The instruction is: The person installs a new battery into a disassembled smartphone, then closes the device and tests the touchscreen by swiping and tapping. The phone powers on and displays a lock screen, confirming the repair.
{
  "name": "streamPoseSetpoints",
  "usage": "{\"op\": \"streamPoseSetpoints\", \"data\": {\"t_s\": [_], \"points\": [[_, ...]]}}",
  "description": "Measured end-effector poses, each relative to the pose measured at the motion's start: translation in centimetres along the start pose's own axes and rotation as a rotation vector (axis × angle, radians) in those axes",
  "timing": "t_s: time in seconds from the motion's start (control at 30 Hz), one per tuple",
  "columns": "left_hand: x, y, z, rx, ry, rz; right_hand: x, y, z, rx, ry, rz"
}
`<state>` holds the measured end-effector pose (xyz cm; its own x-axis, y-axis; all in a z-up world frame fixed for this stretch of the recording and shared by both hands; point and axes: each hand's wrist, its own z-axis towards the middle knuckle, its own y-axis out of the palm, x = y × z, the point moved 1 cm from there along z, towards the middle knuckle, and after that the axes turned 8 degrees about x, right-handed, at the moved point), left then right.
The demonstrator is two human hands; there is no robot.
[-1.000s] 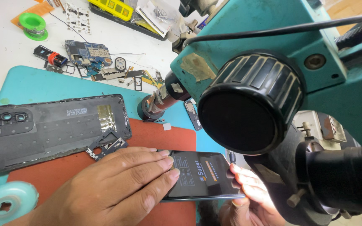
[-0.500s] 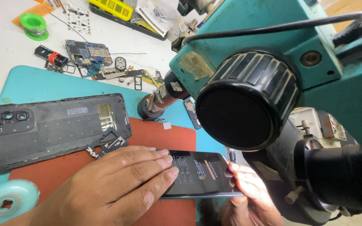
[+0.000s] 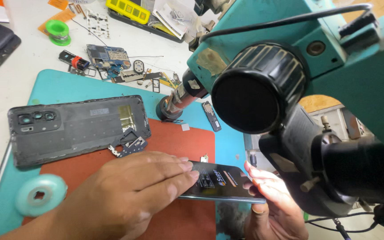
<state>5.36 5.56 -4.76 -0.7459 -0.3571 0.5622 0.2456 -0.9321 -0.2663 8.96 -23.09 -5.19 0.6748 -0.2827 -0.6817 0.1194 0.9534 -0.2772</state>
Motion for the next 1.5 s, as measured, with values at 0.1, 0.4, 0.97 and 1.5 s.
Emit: {"op": "streamPoseSetpoints", "data": {"t_s": [0.1, 0.4, 0.97, 1.5], "points": [[1.0, -0.1, -0.1, -0.089, -0.192, -0.144, -1.4, -0.6, -0.5, -0.052, 0.037, 0.116], [6.3, -2.3, -1.4, -0.217, -0.955, -0.433, -4.9, -2.4, -3.7, -0.018, 0.903, 0.575], [17.9, -1.0, -12.9, 0.411, -0.866, -1.337, -9.8, -4.5, -19.0, -0.117, 1.276, 1.075], [21.9, 1.0, -15.2, 0.374, -1.052, -0.68, -17.1, -2.2, -19.6, -0.562, 0.615, 0.617]]}}
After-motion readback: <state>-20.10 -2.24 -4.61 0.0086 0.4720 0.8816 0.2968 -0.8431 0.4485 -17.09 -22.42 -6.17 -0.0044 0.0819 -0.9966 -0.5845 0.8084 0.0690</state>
